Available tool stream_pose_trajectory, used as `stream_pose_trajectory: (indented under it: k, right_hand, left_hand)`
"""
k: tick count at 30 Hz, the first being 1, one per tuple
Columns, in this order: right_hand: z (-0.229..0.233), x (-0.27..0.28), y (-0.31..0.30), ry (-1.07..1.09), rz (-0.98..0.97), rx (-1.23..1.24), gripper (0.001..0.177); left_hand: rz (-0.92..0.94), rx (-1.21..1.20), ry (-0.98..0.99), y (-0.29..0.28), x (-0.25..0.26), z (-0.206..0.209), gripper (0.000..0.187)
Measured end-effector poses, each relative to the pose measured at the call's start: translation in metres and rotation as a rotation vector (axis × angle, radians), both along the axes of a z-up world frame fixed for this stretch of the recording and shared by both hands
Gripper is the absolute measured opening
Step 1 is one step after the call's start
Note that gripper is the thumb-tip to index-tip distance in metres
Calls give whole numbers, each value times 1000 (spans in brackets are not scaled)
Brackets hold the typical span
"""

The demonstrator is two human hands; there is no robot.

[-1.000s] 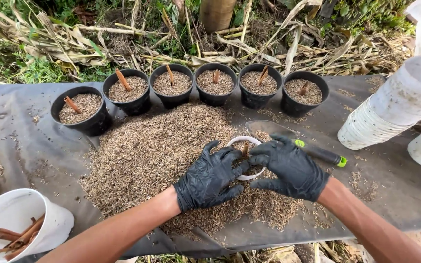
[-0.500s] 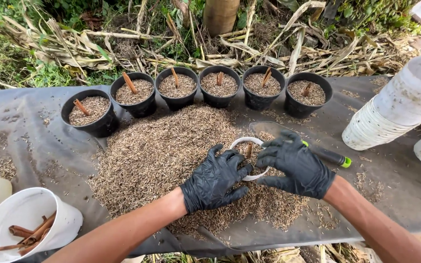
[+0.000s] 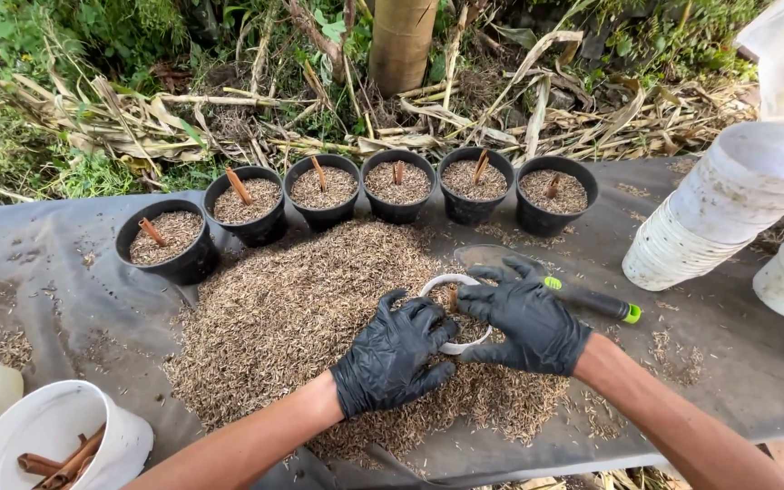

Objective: Preparing plant cuttings by filling small cups with mulch and inserting wooden sticks.

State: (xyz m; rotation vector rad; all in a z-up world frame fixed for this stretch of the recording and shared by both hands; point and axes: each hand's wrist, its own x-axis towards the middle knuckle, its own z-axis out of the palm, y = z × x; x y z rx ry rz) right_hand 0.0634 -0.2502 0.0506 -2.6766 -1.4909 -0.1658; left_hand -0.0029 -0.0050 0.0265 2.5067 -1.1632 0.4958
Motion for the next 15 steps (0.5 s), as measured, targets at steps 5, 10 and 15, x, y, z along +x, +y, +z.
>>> stream_pose_trajectory:
  k: [5,10,15]
  right_hand:
    - [4,-3,0,20,18,9,77]
    - [4,-3,-3,6,-96,-50,61]
    - [12,-15,2,21,-52,-29,58]
  left_hand:
    - [10,-12,-8,1,-2,1,46]
    - [94,30,9,3,6,-12,58]
    - [124,111,7,8,8,-7,53]
